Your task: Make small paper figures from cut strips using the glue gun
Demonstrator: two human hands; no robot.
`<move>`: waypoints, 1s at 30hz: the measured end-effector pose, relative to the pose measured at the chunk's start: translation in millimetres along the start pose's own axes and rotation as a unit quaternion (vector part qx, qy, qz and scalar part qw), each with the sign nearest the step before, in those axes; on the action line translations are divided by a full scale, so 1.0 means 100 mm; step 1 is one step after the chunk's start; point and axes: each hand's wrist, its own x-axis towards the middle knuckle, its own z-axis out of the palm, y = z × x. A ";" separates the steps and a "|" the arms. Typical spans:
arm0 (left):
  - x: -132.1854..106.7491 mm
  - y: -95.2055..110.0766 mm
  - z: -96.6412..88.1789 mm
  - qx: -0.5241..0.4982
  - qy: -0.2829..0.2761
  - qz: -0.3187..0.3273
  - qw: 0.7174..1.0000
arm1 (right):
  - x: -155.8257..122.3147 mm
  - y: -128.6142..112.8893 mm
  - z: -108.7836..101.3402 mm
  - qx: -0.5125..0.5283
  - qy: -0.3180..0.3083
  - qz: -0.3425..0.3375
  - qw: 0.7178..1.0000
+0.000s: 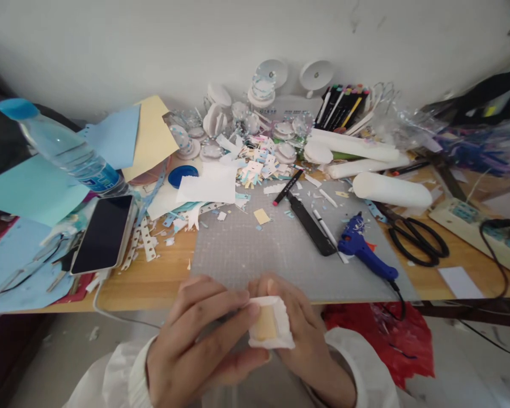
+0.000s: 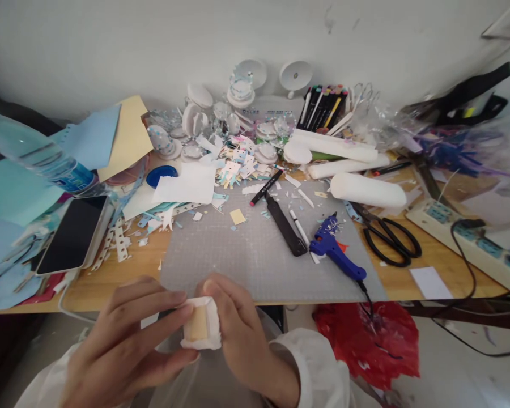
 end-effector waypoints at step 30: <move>-0.17 -0.05 0.08 0.006 -0.005 -0.013 1.000 | -0.02 0.15 -0.07 -0.072 0.022 -0.050 0.996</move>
